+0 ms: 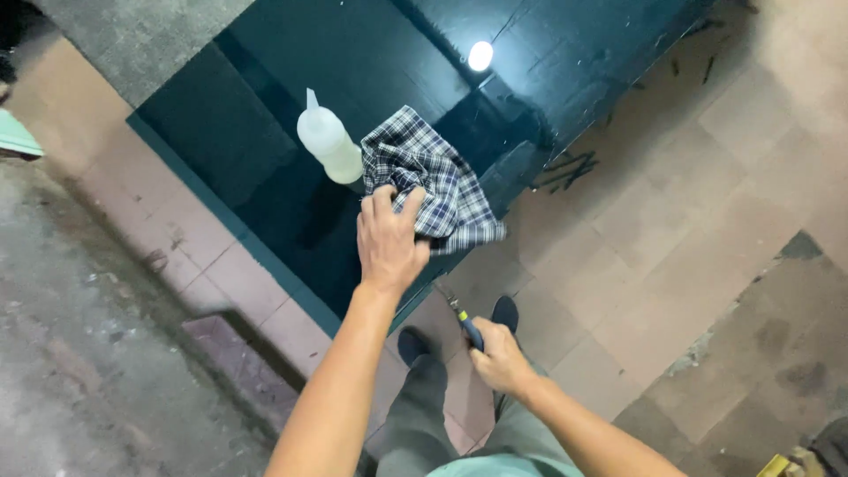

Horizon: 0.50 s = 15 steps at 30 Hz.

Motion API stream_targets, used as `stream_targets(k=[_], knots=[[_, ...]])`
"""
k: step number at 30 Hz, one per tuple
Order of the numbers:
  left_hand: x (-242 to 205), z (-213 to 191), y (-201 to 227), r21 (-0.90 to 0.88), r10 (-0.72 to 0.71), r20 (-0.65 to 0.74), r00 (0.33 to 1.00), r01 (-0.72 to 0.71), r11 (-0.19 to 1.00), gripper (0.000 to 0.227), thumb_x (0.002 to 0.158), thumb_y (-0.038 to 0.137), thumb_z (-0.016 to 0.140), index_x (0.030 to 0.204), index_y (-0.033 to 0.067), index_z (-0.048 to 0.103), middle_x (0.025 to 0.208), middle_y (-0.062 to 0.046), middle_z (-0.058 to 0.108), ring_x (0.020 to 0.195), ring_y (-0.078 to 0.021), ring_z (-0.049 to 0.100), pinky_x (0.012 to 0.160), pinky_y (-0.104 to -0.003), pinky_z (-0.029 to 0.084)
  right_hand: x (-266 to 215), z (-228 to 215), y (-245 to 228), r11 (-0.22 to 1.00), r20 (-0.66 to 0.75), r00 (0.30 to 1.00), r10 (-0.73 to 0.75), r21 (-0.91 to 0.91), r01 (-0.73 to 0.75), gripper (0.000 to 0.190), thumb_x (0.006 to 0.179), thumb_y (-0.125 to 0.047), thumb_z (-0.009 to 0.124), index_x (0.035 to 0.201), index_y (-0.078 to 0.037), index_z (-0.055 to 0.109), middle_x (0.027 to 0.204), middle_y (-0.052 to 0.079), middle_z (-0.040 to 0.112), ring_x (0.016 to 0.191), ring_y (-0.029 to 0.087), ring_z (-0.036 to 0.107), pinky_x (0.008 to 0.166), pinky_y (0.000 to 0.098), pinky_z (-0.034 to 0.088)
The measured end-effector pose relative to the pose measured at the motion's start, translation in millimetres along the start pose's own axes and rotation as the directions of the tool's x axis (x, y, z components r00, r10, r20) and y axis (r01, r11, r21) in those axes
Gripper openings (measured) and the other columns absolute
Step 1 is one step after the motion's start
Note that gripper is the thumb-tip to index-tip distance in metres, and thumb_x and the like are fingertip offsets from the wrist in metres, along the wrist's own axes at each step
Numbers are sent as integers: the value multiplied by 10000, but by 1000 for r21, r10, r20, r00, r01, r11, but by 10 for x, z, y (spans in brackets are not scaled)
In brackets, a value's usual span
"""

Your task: The person is cleaning and finishing the edges of a large glass sheet using a scraper, a squeeze bottle with liquid, and a cloth.

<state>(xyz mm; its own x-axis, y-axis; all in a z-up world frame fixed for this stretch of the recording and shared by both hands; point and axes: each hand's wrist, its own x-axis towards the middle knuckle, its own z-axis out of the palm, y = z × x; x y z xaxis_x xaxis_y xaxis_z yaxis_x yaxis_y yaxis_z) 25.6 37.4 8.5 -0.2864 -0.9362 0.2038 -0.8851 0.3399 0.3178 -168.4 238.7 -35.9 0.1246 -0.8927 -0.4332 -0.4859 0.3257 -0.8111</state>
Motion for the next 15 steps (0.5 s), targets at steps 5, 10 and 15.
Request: stream_targets(k=[5, 10, 15], knots=[[220, -65, -97, -84, -84, 67, 994, 90, 992, 528, 681, 18, 679, 1156, 234, 599, 1065, -18, 450, 948, -284, 566, 763, -418, 577, 327, 55, 410, 988, -46, 987, -153, -27, 152, 122, 778, -8, 666, 784, -126, 697, 765, 133, 721, 771, 384, 744, 726, 415, 606], [64, -256, -147, -408, -297, 113, 948, 317, 856, 531, 737, -36, 608, 1151, 276, 723, 1157, -23, 559, 1096, -360, 683, 952, -432, 610, 492, 159, 754, 923, -107, 927, -360, -186, 337, 216, 793, 41, 739, 1007, 25, 768, 1082, 312, 802, 1131, 496, 777, 990, 567, 639], [-284, -919, 45, -505, -388, -72, 919, 301, 809, 253, 914, 78, 591, 1049, 209, 761, 1177, -92, 643, 1198, -398, 688, 1109, -480, 530, 155, 313, 460, 980, -126, 972, -196, -47, 192, 56, 812, -62, 660, 810, -117, 646, 786, 122, 650, 806, 414, 721, 738, 531, 588]])
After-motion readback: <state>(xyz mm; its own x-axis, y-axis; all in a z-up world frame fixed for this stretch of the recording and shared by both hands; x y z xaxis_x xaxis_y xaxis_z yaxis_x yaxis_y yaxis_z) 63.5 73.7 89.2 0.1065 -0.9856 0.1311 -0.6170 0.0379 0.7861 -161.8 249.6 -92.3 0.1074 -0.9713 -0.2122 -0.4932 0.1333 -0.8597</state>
